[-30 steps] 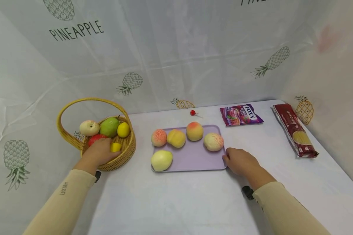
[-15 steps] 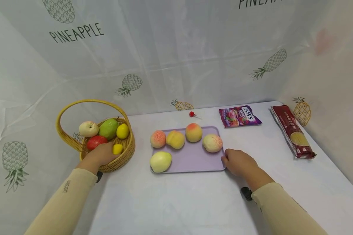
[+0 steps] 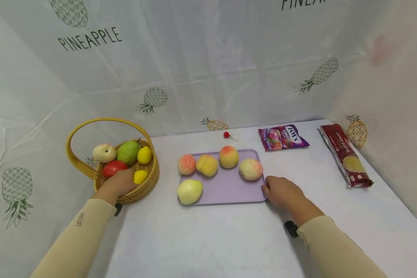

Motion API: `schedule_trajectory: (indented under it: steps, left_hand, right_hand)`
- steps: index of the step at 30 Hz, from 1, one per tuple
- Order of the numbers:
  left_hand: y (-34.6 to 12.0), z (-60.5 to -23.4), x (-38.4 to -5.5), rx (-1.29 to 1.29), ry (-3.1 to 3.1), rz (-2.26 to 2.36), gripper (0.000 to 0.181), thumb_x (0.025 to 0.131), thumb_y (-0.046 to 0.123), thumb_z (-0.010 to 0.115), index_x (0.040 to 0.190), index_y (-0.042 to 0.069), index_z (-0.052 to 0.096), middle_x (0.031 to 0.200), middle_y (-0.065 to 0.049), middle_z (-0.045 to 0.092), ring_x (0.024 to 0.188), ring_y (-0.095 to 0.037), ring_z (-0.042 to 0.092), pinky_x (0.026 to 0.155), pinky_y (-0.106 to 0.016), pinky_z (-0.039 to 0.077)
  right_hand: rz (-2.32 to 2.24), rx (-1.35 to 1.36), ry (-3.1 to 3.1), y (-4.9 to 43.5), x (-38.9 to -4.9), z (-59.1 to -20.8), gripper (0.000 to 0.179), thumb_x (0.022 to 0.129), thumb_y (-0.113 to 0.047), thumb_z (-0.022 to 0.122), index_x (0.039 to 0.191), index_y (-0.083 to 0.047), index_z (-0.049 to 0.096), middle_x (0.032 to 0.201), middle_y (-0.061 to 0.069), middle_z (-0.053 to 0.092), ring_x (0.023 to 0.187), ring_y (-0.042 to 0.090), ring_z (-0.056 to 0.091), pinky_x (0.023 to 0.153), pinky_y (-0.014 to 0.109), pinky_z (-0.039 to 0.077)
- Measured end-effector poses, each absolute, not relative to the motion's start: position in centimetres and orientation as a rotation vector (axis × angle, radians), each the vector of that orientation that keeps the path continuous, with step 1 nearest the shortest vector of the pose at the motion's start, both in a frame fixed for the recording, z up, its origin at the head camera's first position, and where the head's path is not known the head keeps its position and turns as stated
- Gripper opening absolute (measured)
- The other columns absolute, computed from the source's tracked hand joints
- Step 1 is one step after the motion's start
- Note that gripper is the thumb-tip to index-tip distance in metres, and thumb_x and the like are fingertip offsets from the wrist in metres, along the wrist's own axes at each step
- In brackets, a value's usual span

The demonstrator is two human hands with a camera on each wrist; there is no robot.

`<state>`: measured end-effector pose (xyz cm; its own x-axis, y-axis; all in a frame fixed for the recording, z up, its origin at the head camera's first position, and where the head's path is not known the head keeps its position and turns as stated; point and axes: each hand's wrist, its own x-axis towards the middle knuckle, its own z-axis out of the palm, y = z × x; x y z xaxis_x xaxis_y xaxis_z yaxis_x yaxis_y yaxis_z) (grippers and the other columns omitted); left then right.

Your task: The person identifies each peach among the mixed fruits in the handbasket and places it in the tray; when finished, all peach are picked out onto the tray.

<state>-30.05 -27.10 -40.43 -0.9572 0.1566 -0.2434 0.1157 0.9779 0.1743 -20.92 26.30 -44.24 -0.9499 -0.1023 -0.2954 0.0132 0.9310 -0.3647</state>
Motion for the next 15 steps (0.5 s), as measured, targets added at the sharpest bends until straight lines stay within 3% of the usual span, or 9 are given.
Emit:
schedule_trajectory:
  steps: [7,15]
  left_hand:
    - [-27.16,-40.33,-30.18,0.207,2.885,0.258,0.064,0.088,0.037,0.073,0.134,-0.005,0.055,0.111,-0.017,0.069,0.102,-0.033,0.066,0.098,-0.06,0.051]
    - [-27.51,-40.44,-30.23,0.156,2.882,0.256,0.071,0.087,0.041,0.075,0.136,-0.005,0.052,0.116,-0.019,0.068,0.106,-0.035,0.065,0.098,-0.062,0.051]
  right_hand:
    - [-0.524,-0.05,2.767,26.25,-20.99,-44.1,0.039,0.103,-0.034,0.057,0.121,0.0,0.061,0.101,0.011,0.067,0.086,0.027,0.056,0.08,0.05,0.051]
    - [-0.525,-0.062,2.77,26.13,-20.97,-44.02,0.034,0.103,-0.033,0.056,0.114,-0.002,0.061,0.094,0.009,0.064,0.084,0.026,0.055,0.076,0.046,0.049]
